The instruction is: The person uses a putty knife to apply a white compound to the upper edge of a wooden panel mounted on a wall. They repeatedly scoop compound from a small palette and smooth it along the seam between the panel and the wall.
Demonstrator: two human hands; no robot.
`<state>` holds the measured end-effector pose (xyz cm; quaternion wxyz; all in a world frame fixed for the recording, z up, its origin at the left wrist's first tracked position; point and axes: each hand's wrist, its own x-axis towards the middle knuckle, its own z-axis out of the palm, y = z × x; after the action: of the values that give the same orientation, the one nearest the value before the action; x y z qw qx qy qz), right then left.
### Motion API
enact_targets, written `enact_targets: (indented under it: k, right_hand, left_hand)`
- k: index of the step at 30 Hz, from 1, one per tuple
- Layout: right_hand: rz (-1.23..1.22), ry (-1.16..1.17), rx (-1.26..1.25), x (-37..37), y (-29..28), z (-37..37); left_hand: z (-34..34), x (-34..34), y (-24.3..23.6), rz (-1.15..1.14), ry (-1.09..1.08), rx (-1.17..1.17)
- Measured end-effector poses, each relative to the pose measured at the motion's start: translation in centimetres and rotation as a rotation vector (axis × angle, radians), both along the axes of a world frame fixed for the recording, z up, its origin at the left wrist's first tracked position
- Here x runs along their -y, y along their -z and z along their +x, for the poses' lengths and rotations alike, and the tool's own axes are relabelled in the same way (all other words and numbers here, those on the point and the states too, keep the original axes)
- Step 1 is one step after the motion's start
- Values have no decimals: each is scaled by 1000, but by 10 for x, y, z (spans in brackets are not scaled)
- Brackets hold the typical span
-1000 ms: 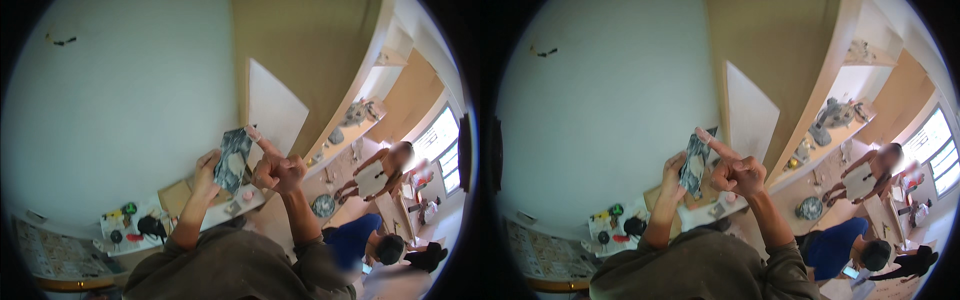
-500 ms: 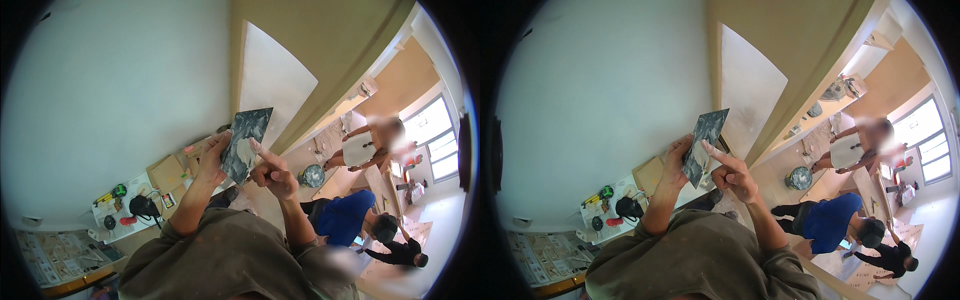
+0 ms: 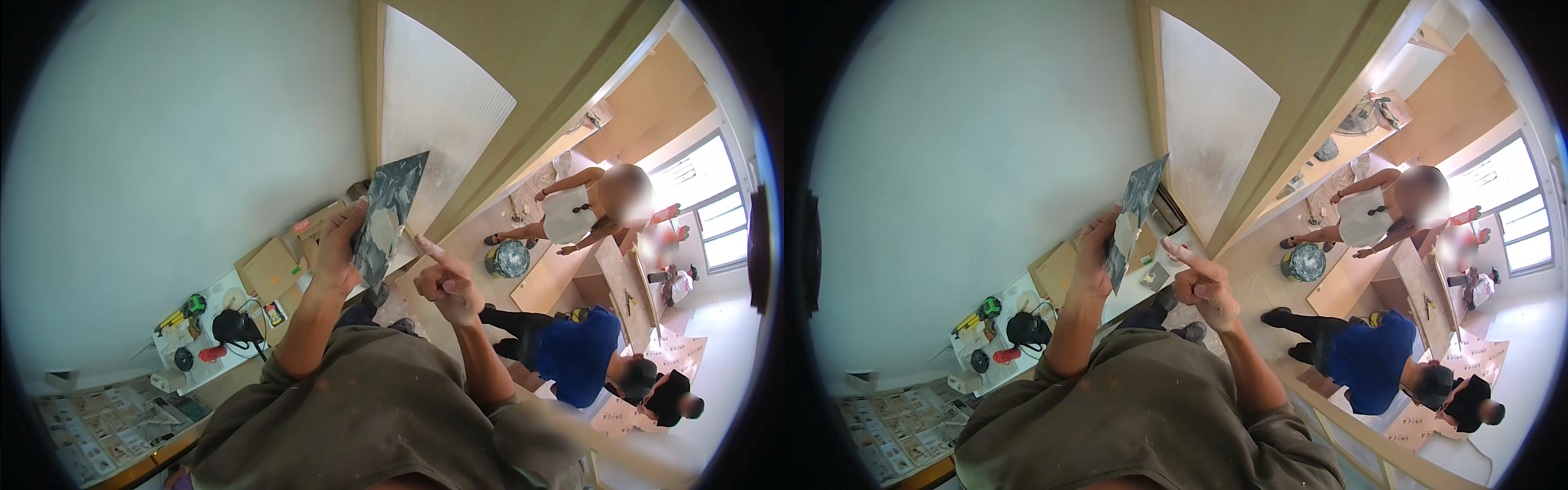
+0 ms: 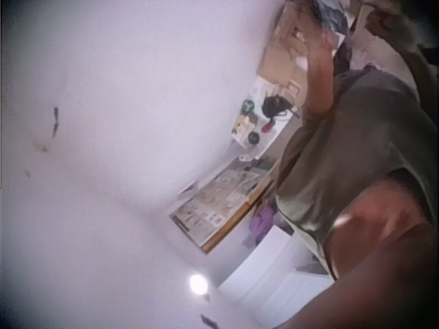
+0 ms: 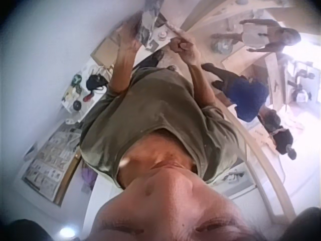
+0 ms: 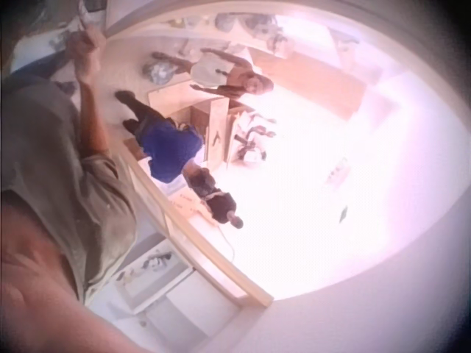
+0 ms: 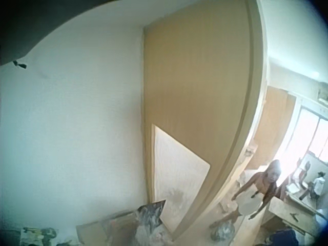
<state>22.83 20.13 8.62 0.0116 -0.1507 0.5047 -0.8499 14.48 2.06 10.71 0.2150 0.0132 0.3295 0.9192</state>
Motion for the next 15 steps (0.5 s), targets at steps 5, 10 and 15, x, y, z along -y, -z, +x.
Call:
enact_targets:
  k: [5,10,15]
  right_hand:
    - [619,294,-236,-1,-72,-10]
    - [1032,467,-427,6,-52,-31]
    - [927,461,-344,6,-9,-11]
  left_hand:
    - [-3,-6,0,-16,4,8]
    - [1,-9,2,8,12,28]
    - [7,-7,18,-71,26,104]
